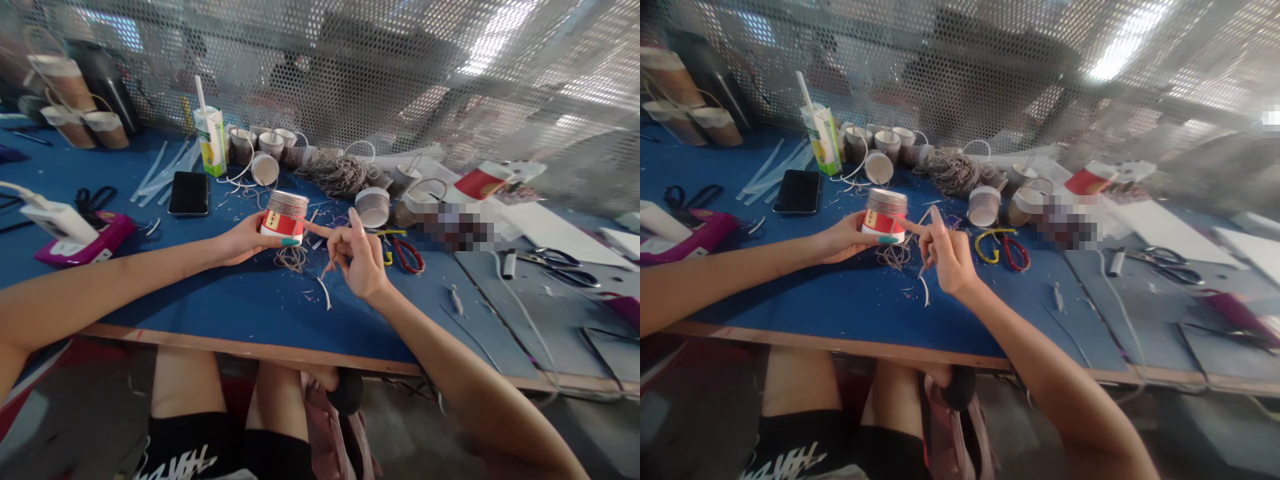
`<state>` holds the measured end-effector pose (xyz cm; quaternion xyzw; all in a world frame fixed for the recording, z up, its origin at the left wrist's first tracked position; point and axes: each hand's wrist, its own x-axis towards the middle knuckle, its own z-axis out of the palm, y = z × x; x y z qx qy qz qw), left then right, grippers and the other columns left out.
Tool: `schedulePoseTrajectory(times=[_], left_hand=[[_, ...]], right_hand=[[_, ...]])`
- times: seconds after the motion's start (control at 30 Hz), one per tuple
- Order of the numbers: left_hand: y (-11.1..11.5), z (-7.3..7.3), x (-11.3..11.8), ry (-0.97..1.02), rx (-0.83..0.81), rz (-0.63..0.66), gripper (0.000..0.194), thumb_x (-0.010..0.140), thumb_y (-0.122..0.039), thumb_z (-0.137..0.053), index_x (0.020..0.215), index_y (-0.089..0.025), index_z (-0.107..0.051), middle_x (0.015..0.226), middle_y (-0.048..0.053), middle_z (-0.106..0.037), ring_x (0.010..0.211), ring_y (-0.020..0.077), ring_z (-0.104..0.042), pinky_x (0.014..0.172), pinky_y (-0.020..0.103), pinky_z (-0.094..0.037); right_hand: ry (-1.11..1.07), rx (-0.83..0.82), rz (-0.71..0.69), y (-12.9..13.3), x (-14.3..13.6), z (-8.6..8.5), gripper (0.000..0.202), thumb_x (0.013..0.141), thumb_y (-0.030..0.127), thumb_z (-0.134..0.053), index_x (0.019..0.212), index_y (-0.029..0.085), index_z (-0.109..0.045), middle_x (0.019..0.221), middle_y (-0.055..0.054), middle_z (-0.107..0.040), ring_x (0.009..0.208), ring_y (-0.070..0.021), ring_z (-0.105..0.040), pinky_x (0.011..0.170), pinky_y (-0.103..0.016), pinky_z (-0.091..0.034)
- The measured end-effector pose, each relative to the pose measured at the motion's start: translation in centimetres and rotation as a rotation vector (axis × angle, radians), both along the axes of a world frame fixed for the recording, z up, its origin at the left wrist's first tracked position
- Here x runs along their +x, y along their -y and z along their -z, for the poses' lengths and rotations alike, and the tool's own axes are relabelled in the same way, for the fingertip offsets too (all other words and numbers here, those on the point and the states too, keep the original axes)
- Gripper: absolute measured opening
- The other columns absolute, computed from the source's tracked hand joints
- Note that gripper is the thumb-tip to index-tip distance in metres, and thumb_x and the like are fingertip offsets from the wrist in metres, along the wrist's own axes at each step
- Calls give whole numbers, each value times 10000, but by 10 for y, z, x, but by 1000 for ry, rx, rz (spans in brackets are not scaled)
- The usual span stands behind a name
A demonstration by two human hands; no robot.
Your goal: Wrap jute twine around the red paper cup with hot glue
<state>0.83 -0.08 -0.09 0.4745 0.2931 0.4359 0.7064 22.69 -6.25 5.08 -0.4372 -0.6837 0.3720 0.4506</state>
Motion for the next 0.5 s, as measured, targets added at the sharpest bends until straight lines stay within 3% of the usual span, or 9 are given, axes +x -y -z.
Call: schedulePoseTrajectory(times=[0.1,0.2,0.3,0.4,0.5], left_hand=[[0,-2,0,9,-36,-15,574,576,-81,-978,1076,-166,-711,988,38,-812,991,188,-774,1073,368,-566],[0,-2,0,25,-63,-31,589,586,-72,-970,1104,-167,-708,1036,44,-817,1035,192,-775,1107,379,-553],[1,-2,0,31,-57,-22,612,578,-83,-978,1124,-161,-713,1081,56,-817,1043,196,-773,1095,386,-560],[0,-1,0,43,-55,3,622,570,-125,-997,1127,-163,-723,1082,63,-816,1013,196,-776,1033,370,-588],[-1,0,-2,49,-60,24,621,565,-164,-1013,1119,-169,-732,1057,58,-814,957,188,-776,950,342,-609]], right_hand=[[-68,38,126,-6,2,5,711,934,802,-451,474,261,-426,478,-15,-448,494,-150,-568,440,-268,-455],[-184,181,235,-17,6,13,682,935,779,-500,493,263,-444,437,3,-400,476,-162,-588,351,-232,-358],[-263,341,247,-24,9,16,625,951,723,-536,538,259,-474,430,30,-438,358,-110,-453,329,-225,-356],[-301,258,20,-20,8,13,546,956,657,-576,599,250,-505,516,38,-590,285,-59,-279,327,-247,-417],[-271,37,-285,-13,5,11,517,978,640,-568,640,249,-537,525,50,-600,268,-65,-311,350,-263,-484]])
